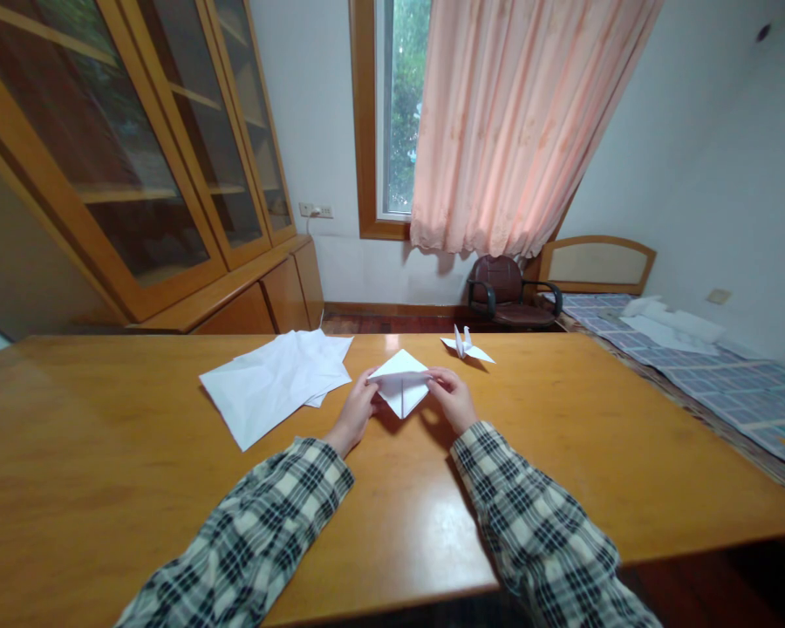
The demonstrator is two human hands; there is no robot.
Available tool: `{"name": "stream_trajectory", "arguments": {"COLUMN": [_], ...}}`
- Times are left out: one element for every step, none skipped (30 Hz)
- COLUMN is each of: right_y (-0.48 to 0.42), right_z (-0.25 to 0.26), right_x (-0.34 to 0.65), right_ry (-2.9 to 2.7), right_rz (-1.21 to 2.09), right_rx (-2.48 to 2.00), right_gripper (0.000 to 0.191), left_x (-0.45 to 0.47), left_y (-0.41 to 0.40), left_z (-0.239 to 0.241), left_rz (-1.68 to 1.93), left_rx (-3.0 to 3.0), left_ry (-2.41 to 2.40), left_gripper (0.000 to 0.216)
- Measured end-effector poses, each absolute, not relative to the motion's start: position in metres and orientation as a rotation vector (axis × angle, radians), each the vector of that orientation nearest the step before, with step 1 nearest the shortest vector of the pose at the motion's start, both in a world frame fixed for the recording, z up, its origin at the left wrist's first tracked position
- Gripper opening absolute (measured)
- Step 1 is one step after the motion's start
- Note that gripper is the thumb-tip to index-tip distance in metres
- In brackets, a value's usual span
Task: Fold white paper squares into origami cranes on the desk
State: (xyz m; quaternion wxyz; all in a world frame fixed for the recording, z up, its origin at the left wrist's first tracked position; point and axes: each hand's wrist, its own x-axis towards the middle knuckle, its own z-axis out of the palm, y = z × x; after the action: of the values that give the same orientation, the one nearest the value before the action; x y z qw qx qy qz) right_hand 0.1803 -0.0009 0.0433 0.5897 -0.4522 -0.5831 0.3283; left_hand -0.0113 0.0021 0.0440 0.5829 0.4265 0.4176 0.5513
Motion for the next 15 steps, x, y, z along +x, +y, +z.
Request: {"name": "stream_trajectory", "arguments": {"right_y": [-0.0022, -0.0034, -0.0044, -0.0052, -0.0057, -0.0060, -0.0062, -0.0063, -0.0063, -0.0064, -0.0065, -0.0067, -0.0068, -0.0069, -0.0070], "right_z": [0.0448, 0.0462, 0.0473, 0.0482, 0.0488, 0.0492, 0.0494, 0.0497, 0.0499, 0.0504, 0.0509, 0.0516, 0.0522, 0.0527, 0.0529], "right_x": [0.1797, 0.1791, 0.1786, 0.1783, 0.1782, 0.1782, 0.1784, 0.1787, 0.1791, 0.1794, 0.1796, 0.1796, 0.1795, 0.1792, 0.1787], "right_ry": [-1.377, -1.396, -1.413, -1.426, -1.438, -1.448, -1.455, -1.462, -1.470, -1.480, -1.490, -1.495, -1.495, -1.488, -1.477], "right_rz": [0.769, 0.769, 0.766, 0.762, 0.761, 0.763, 0.767, 0.772, 0.780, 0.791, 0.807, 0.825, 0.845, 0.863, 0.877], "right_rx": [-1.036, -1.030, -1.030, -1.035, -1.038, -1.041, -1.044, -1.047, -1.047, -1.042, -1.033, -1.026, -1.024, -1.032, -1.048], "right_gripper": [0.019, 0.018, 0.018, 0.019, 0.021, 0.023, 0.025, 0.027, 0.028, 0.029, 0.030, 0.030, 0.030, 0.029, 0.028], "left_x": [-0.0114, -0.0117, -0.0119, -0.0121, -0.0122, -0.0123, -0.0123, -0.0123, -0.0122, -0.0121, -0.0119, -0.0118, -0.0117, -0.0116, -0.0115], "left_y": [0.0024, 0.0026, 0.0027, 0.0027, 0.0025, 0.0024, 0.0022, 0.0022, 0.0023, 0.0026, 0.0029, 0.0032, 0.0035, 0.0037, 0.0038], "left_z": [0.0433, 0.0427, 0.0422, 0.0419, 0.0416, 0.0414, 0.0412, 0.0410, 0.0406, 0.0403, 0.0400, 0.0399, 0.0400, 0.0404, 0.0409], "left_rz": [1.300, 1.312, 1.317, 1.318, 1.314, 1.312, 1.309, 1.307, 1.307, 1.312, 1.320, 1.332, 1.346, 1.360, 1.368], "left_rx": [1.005, 1.013, 1.019, 1.021, 1.018, 1.009, 0.997, 0.984, 0.973, 0.963, 0.953, 0.942, 0.930, 0.914, 0.897], "left_ry": [0.983, 0.989, 0.991, 0.989, 0.983, 0.977, 0.968, 0.957, 0.944, 0.929, 0.912, 0.893, 0.878, 0.871, 0.869], "left_gripper": [0.043, 0.043, 0.043, 0.043, 0.043, 0.043, 0.043, 0.044, 0.044, 0.044, 0.043, 0.042, 0.040, 0.037, 0.034]}}
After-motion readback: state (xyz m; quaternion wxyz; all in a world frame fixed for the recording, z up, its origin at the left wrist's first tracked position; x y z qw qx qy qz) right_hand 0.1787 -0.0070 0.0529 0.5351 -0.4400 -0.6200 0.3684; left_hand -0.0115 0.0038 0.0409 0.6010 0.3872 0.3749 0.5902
